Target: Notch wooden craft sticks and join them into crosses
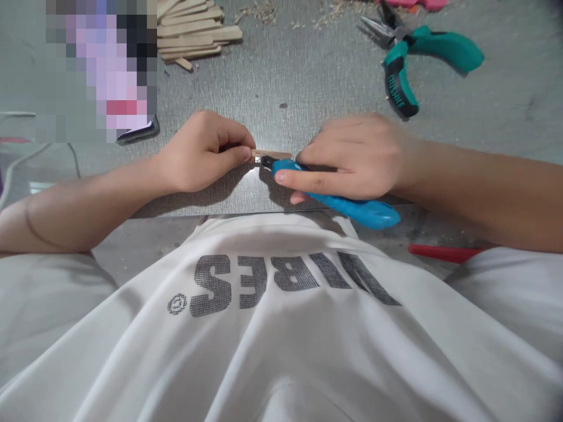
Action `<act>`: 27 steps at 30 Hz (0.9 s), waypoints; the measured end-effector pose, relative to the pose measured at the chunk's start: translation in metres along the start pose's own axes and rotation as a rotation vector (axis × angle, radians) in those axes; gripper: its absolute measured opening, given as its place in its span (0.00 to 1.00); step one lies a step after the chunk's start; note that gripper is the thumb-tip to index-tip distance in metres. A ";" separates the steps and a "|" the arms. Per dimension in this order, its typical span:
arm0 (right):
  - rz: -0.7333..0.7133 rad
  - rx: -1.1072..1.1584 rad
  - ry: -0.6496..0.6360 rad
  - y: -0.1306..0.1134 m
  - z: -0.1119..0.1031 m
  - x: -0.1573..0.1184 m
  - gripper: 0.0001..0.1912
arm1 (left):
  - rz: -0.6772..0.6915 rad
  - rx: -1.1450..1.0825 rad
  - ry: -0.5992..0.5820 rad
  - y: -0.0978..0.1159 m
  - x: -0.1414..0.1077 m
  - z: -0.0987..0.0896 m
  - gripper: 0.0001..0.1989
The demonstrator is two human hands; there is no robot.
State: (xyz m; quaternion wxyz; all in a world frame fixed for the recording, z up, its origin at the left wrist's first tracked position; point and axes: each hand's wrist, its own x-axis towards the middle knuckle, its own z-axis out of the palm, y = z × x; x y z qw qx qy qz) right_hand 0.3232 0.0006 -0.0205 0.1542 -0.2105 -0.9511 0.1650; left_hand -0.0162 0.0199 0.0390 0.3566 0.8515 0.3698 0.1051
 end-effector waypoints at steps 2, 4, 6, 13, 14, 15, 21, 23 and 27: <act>0.037 -0.018 0.041 -0.004 -0.003 -0.003 0.41 | 0.000 0.019 -0.020 0.001 0.001 -0.001 0.13; -0.009 -0.072 0.057 -0.009 -0.010 -0.005 0.34 | 0.007 0.028 -0.041 0.000 0.002 -0.001 0.14; -0.072 -0.076 0.107 -0.011 -0.016 -0.004 0.30 | 0.021 -0.002 -0.050 -0.001 0.003 -0.001 0.15; 0.037 0.137 -0.071 0.007 -0.021 0.004 0.47 | 0.050 -0.066 -0.100 -0.008 0.005 0.000 0.13; 0.043 0.164 -0.081 0.007 -0.022 0.005 0.49 | 0.044 -0.062 -0.102 -0.008 0.005 0.000 0.13; 0.041 0.180 -0.076 0.007 -0.023 0.007 0.49 | 0.036 -0.055 -0.102 -0.007 0.005 0.000 0.13; 0.075 0.126 0.023 -0.010 -0.024 0.013 0.48 | -0.003 0.020 -0.134 0.004 0.004 -0.004 0.15; 0.107 0.127 0.030 -0.014 -0.023 0.014 0.49 | -0.009 0.025 -0.144 0.006 0.005 -0.004 0.16; 0.121 0.151 0.016 -0.014 -0.024 0.015 0.52 | -0.024 0.031 -0.133 0.007 0.005 -0.004 0.15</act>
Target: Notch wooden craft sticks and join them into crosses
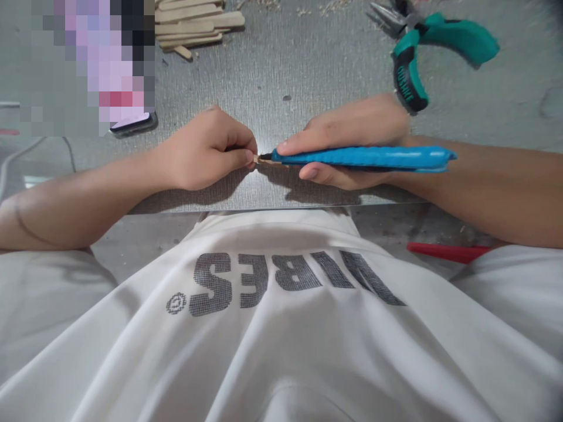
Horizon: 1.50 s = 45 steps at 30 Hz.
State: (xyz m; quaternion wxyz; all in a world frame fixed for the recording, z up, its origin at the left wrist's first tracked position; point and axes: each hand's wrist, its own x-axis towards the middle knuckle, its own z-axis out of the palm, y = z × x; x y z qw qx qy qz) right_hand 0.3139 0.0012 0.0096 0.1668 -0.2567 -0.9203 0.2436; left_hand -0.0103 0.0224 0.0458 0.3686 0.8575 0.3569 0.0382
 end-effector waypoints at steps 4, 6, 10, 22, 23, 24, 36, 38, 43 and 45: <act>0.007 0.012 0.000 0.002 0.001 0.000 0.49 | -0.032 0.041 -0.019 0.003 0.000 -0.001 0.17; -0.005 0.008 0.025 0.002 0.002 -0.001 0.46 | -0.038 0.054 -0.023 0.005 -0.001 -0.002 0.18; -0.015 -0.026 0.034 0.004 0.006 -0.002 0.47 | -0.047 0.066 -0.026 0.007 -0.002 -0.002 0.18; -0.253 -0.112 0.153 0.015 0.007 -0.008 0.24 | 0.044 0.049 -0.039 -0.005 0.003 -0.003 0.15; -0.260 -0.109 0.160 0.014 0.006 -0.008 0.24 | 0.043 0.043 -0.035 -0.005 0.003 -0.002 0.15; -0.265 -0.113 0.163 0.013 0.006 -0.007 0.24 | 0.037 0.034 -0.034 -0.005 0.003 -0.002 0.15; -0.255 -0.064 0.161 0.007 0.003 -0.009 0.23 | 0.020 0.002 -0.029 -0.003 0.000 -0.003 0.15; -0.201 -0.066 0.111 0.010 0.003 -0.009 0.27 | 0.020 0.008 -0.046 -0.004 0.000 -0.003 0.16; -0.145 -0.039 0.022 0.020 0.006 -0.009 0.39 | 0.021 0.014 -0.058 -0.004 0.000 -0.005 0.16; -0.196 -0.014 0.054 0.023 0.007 -0.009 0.42 | 0.011 0.015 -0.061 -0.004 -0.001 -0.005 0.15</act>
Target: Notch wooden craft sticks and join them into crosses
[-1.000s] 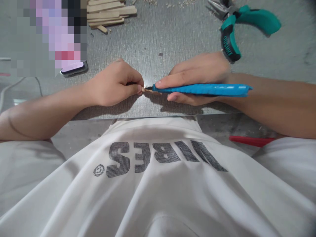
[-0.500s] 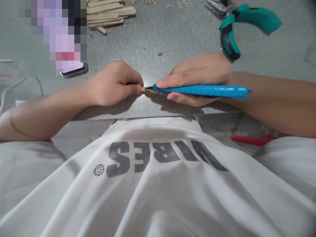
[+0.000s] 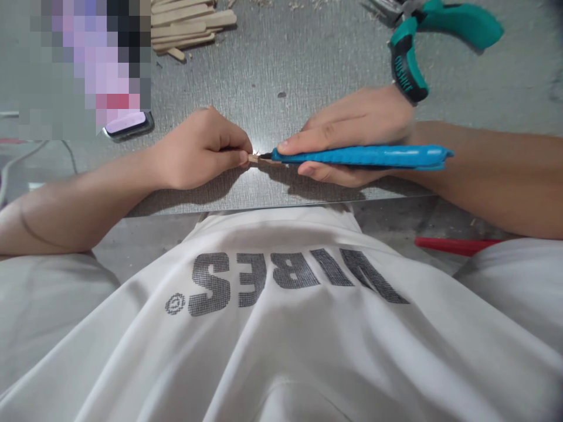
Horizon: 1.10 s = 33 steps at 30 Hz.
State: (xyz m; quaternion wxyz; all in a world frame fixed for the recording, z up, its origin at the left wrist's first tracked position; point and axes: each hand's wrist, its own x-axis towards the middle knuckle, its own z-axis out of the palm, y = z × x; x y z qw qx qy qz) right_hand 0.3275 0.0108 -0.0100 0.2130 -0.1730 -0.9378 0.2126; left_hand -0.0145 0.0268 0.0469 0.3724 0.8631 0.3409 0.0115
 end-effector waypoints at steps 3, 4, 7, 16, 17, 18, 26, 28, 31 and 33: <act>-0.039 -0.025 0.023 0.002 0.002 -0.002 0.36 | 0.007 -0.013 0.003 -0.001 0.000 0.000 0.14; -0.037 -0.045 0.030 0.003 0.002 -0.002 0.33 | 0.015 -0.021 0.010 -0.002 0.000 0.000 0.14; -0.101 -0.042 0.142 0.004 0.004 -0.002 0.29 | 0.023 -0.021 0.011 -0.004 0.001 0.001 0.14; -0.087 -0.019 0.104 -0.010 -0.006 0.000 0.23 | 0.029 0.000 0.017 -0.006 0.000 0.001 0.14; -0.091 -0.027 0.119 -0.011 -0.006 0.000 0.22 | 0.029 -0.002 0.015 -0.007 0.000 0.001 0.14; -0.091 -0.040 0.130 -0.011 -0.006 0.000 0.22 | 0.028 -0.010 0.027 -0.007 0.000 0.001 0.14; -0.089 -0.070 0.102 -0.002 0.001 -0.004 0.31 | 0.026 -0.021 0.037 -0.007 0.000 0.000 0.14; -0.062 -0.109 0.109 -0.004 0.003 -0.002 0.35 | 0.019 -0.007 0.022 -0.007 0.000 -0.002 0.15; 0.046 -0.141 0.006 -0.009 0.005 0.004 0.44 | 0.026 0.025 0.009 -0.009 0.001 -0.004 0.16; 0.058 -0.128 -0.061 -0.008 0.007 0.007 0.43 | 0.036 0.030 -0.004 -0.010 0.001 -0.004 0.15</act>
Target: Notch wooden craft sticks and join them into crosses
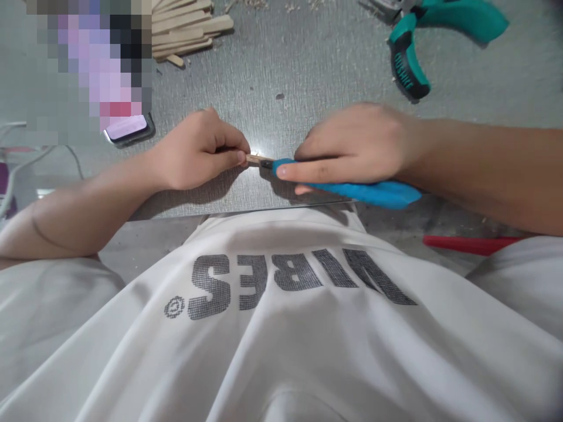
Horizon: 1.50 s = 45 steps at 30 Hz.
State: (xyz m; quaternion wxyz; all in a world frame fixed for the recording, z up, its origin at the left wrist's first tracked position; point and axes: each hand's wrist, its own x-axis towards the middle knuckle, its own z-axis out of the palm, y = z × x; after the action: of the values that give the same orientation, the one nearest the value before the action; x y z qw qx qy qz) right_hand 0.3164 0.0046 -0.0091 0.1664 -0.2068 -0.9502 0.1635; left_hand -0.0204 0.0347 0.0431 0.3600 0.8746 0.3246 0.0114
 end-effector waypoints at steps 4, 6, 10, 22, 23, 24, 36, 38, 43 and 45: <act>-0.240 -0.081 -0.069 0.004 -0.002 -0.001 0.29 | 0.039 -0.002 0.003 0.000 0.000 0.001 0.14; -0.382 -0.156 -0.061 0.003 -0.006 -0.003 0.21 | 0.042 0.025 -0.013 0.001 0.000 0.000 0.16; -0.532 -0.260 0.015 0.000 -0.010 -0.009 0.18 | -0.011 0.058 -0.038 0.003 -0.002 -0.001 0.18; -0.390 -0.257 -0.048 0.001 -0.003 -0.015 0.25 | 0.019 0.118 -0.039 0.020 -0.002 -0.003 0.22; -0.393 -0.267 -0.049 0.000 -0.002 -0.014 0.26 | 0.016 0.128 -0.043 0.020 -0.002 -0.003 0.22; -0.401 -0.290 -0.049 -0.001 -0.002 -0.013 0.26 | 0.012 0.141 -0.048 0.020 -0.003 -0.002 0.23; -0.400 -0.308 -0.061 -0.002 0.002 -0.017 0.26 | 0.066 0.275 -0.049 0.013 -0.009 0.004 0.23; -0.403 -0.314 -0.074 -0.004 0.001 -0.014 0.25 | 0.063 0.274 -0.044 0.013 -0.010 0.004 0.23; -0.403 -0.297 -0.063 -0.007 0.000 -0.006 0.24 | 0.083 0.287 -0.018 0.014 -0.009 0.005 0.21; -0.394 -0.286 -0.053 -0.008 0.000 -0.005 0.24 | 0.079 0.294 -0.019 0.013 -0.009 0.005 0.21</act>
State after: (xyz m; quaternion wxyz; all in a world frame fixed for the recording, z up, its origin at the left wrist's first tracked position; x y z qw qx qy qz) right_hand 0.3178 -0.0043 -0.0074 0.1392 -0.0344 -0.9897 -0.0029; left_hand -0.0189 0.0192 0.0501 0.2305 0.9300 0.2847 -0.0303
